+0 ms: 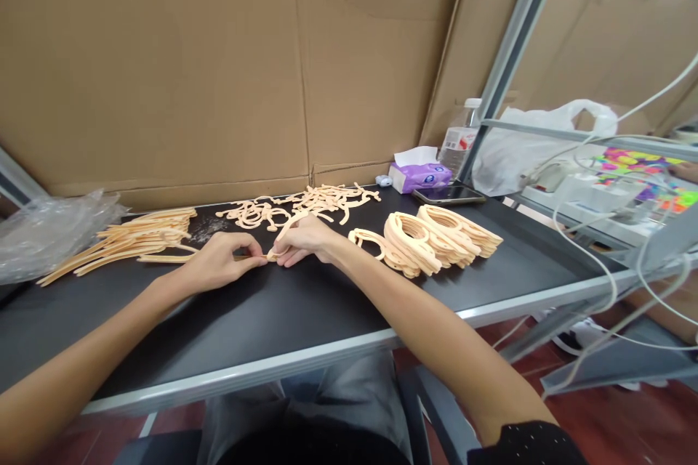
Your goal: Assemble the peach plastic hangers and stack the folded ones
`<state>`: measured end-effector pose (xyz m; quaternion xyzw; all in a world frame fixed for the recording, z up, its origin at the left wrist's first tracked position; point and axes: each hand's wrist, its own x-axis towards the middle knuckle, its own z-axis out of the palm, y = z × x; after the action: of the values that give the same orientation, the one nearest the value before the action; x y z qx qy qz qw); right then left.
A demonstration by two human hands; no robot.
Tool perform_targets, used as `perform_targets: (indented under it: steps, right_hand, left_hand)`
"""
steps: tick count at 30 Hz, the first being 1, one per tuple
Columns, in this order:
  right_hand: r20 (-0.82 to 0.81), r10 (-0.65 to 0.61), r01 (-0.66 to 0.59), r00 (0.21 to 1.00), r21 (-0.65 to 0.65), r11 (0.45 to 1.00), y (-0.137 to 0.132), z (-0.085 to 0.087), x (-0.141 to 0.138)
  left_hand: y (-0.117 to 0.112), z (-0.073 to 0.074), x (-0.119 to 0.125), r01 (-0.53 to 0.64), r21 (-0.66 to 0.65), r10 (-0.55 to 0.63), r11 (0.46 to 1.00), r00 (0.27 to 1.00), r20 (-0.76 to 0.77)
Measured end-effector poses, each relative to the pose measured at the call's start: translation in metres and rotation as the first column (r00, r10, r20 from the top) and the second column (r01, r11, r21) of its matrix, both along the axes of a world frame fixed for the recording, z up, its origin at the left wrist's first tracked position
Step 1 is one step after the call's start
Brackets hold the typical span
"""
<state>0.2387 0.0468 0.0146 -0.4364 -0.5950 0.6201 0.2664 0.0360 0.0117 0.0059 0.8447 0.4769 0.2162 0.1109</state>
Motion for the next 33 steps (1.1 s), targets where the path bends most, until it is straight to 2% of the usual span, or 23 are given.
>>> perform_targets:
  steps: [11,23,27,33]
  right_hand:
    - [-0.012,-0.005,0.005,1.000,-0.075,0.997,0.0007,0.0004,0.0058]
    - [0.017,-0.040,0.041,0.999,-0.073,0.996,-0.0026,-0.0017,0.0021]
    - [0.021,-0.037,0.038,0.999,-0.056,0.998,-0.0032,-0.0016,0.0013]
    - [0.039,-0.021,0.019,0.999,0.052,0.998,-0.0007,-0.0054,-0.0002]
  left_hand:
    - [-0.0008,0.0011,-0.0001,0.017,-0.014,-0.017,1.000,1.000,0.009]
    - [-0.0029,0.0022,-0.0014,0.034,-0.013,-0.034,0.999,0.999,0.022]
    - [-0.0021,0.0031,-0.0017,0.035,-0.017,-0.035,0.999,0.999,0.015]
    - [-0.0030,0.0063,0.0001,0.019,-0.015,-0.019,1.000,1.000,0.002]
